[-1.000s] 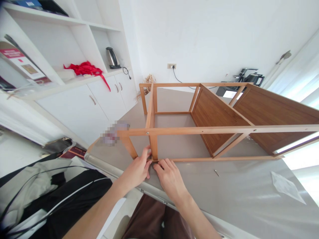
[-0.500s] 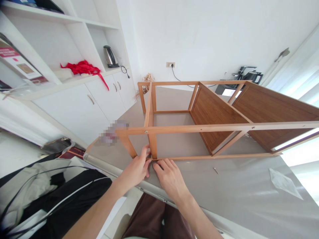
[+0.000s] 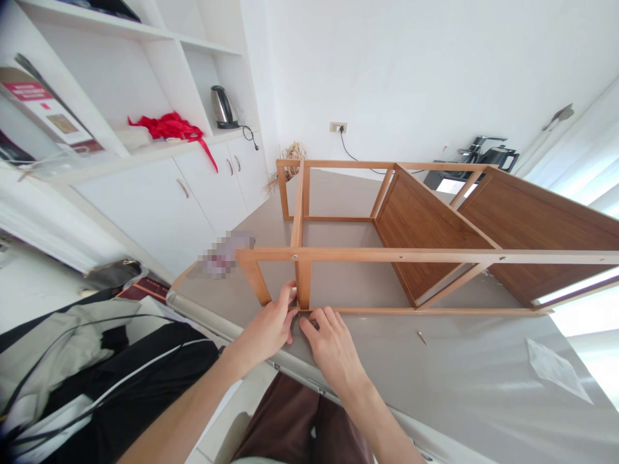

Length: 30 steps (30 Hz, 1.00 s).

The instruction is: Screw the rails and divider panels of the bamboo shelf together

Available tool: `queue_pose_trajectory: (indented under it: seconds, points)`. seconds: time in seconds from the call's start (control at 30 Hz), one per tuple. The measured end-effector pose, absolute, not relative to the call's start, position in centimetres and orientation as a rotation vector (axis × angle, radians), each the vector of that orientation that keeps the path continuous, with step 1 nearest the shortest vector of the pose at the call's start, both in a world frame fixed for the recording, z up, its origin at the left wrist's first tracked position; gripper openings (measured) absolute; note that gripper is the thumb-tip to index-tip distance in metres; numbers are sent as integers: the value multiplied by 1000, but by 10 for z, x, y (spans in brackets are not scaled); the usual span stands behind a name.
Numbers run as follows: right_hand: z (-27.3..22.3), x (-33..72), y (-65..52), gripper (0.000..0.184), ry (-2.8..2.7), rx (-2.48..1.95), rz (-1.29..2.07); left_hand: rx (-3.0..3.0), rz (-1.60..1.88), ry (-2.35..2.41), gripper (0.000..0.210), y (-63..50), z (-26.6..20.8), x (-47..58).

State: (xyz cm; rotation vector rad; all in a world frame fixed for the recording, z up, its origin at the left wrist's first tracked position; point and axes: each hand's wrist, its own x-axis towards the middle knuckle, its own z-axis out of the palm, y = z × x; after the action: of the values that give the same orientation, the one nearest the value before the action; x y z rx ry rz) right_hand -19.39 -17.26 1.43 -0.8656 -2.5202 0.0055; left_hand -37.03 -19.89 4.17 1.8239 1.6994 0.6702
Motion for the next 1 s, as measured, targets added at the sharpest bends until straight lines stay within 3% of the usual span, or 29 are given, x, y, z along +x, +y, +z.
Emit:
queue_pose_trajectory:
  seconds: [1.0]
  points:
    - [15, -206, -176, 20, -2478, -853, -131, 1829, 650, 1717, 57, -199, 38, -372]
